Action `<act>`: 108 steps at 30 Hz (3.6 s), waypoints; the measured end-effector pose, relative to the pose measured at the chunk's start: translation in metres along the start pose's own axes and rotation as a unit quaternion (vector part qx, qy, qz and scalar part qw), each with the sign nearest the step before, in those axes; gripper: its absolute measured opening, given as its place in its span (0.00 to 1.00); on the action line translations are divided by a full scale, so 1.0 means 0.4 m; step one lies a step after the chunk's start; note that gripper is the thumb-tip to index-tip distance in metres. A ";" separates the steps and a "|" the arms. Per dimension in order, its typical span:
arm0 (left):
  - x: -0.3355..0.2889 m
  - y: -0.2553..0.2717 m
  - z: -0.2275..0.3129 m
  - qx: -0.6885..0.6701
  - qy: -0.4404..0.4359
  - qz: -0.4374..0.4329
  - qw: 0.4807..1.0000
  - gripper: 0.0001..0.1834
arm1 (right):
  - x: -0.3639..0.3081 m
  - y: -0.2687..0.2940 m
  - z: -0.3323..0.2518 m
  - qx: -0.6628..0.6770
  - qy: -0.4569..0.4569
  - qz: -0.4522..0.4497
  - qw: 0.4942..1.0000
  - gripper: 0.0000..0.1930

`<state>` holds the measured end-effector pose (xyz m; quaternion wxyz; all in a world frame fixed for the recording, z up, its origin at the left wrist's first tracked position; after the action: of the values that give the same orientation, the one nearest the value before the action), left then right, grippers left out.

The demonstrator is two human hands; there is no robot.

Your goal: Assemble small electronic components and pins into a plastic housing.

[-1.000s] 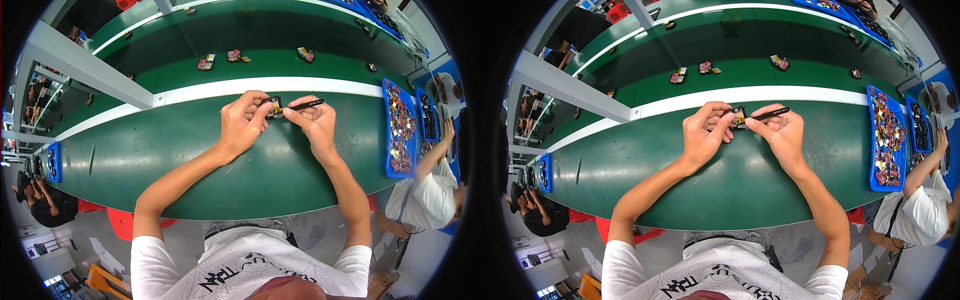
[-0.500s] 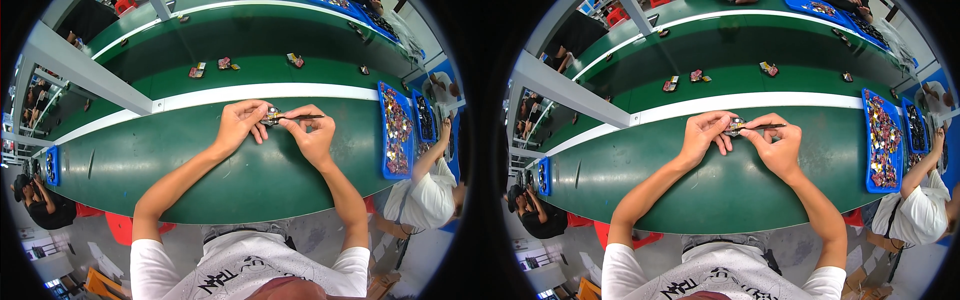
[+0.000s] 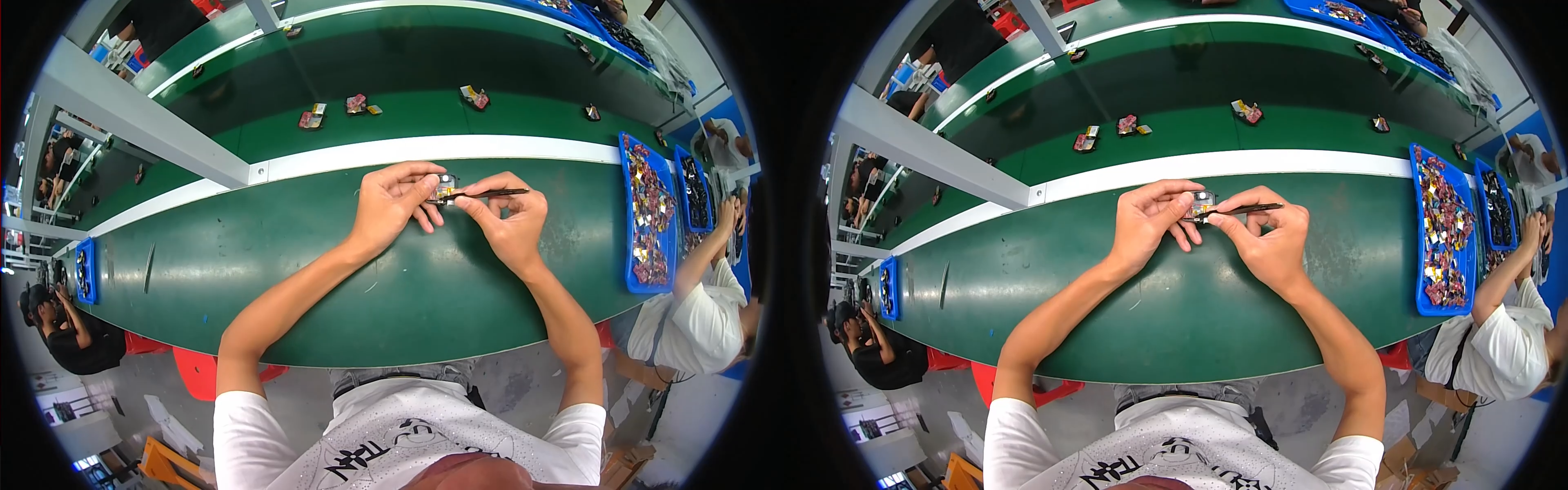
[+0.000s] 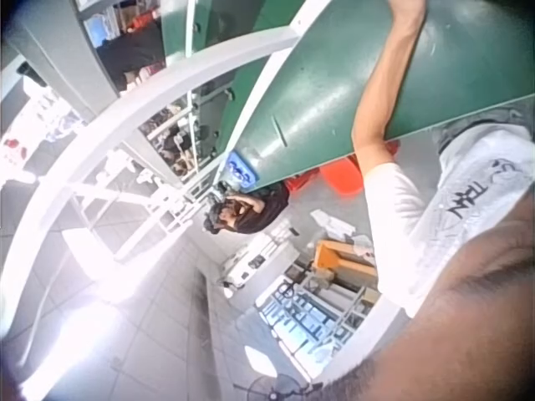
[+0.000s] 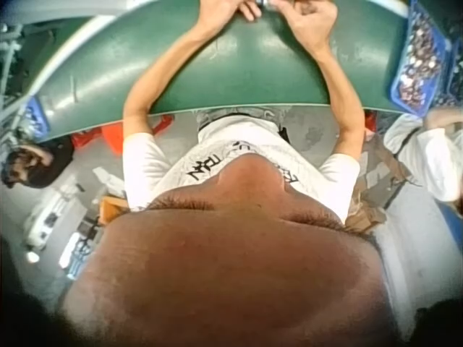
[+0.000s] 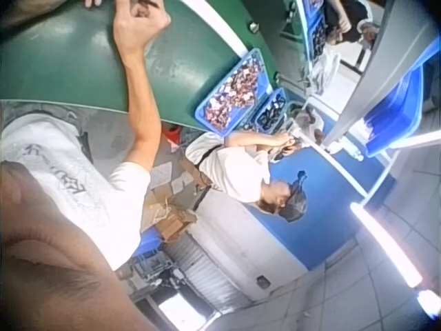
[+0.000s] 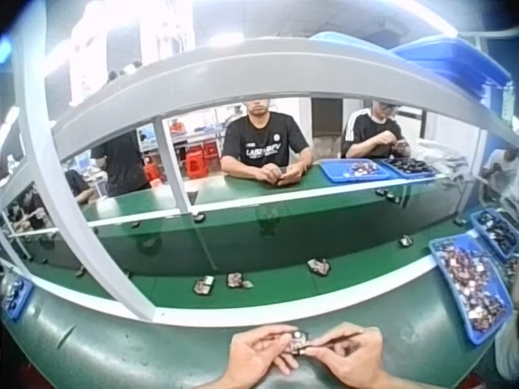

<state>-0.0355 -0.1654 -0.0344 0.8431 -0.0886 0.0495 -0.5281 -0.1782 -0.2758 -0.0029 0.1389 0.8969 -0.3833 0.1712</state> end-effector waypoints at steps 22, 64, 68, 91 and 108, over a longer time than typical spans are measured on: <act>-0.014 0.023 -0.006 0.024 0.006 0.031 0.999 0.16 | 0.000 -0.038 -0.059 -0.100 0.118 -0.045 0.987 0.08; 0.239 0.446 0.268 0.674 -0.086 0.276 0.680 0.11 | 0.027 -0.047 -0.093 -0.133 0.183 0.035 0.974 0.10; 0.233 0.565 0.259 0.699 0.009 0.147 0.700 0.09 | 0.023 -0.045 -0.089 -0.127 0.172 0.014 0.977 0.08; 0.031 0.165 0.132 0.184 0.041 0.092 0.978 0.08 | 0.036 -0.022 0.000 -0.018 -0.036 0.030 0.999 0.07; -0.011 0.075 0.047 0.139 -0.004 0.110 0.984 0.10 | 0.013 -0.046 -0.059 -0.088 0.042 0.034 0.995 0.06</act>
<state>-0.0077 -0.1469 -0.0221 0.9004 0.0331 -0.0180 -0.4335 -0.1659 -0.2578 0.0182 0.2274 0.8596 -0.4210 0.1794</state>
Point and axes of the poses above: each hand's wrist, its own x-axis towards the middle knuckle, its own y-axis out of the back of the hand, z = x × y, the point moved 7 cm from there along x, towards the middle knuckle, and after that the axes turned 3 degrees about x, right-handed, at the moved point
